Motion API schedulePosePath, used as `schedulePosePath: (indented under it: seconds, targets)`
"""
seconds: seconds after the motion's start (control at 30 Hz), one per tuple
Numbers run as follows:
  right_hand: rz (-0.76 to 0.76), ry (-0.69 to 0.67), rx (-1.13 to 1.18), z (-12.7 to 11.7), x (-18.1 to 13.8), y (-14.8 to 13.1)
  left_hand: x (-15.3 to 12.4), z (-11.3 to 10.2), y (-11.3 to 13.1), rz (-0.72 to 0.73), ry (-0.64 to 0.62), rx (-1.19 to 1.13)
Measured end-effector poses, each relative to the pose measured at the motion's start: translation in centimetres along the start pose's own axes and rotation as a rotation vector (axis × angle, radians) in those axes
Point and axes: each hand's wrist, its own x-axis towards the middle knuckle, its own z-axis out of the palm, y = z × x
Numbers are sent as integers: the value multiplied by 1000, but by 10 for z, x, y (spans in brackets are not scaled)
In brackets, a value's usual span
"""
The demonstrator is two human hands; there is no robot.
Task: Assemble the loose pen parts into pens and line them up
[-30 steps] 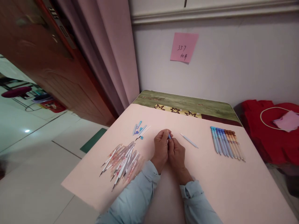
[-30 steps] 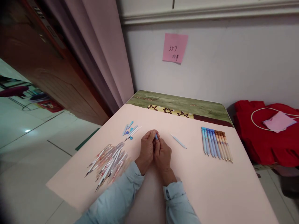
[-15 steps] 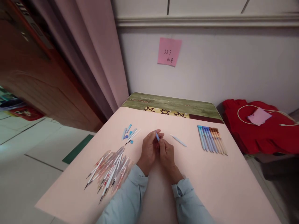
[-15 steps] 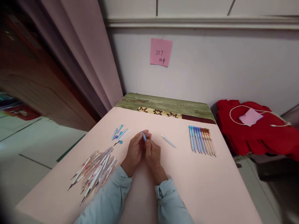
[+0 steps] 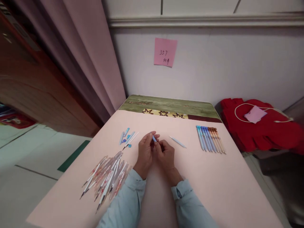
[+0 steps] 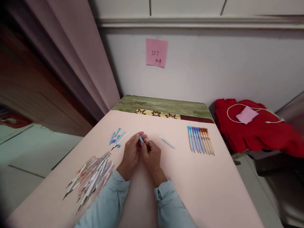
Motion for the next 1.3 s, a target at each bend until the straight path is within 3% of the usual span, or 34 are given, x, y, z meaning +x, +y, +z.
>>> schedulePosePath:
  seconds: [0.37,0.93,1.2,1.3]
  targets:
    - [-44,-24,-188,-2,0,1,1,3,1,13,16,47]
    - [-118,-40,-210,0,1,10,1,6,-5,31,55,75]
    - [-67,58,-155,-1,1,9,-1,7,-5,-96,-24,8]
    - [-46,109,-105,-4,2,7,3,4,0,9,39,31]
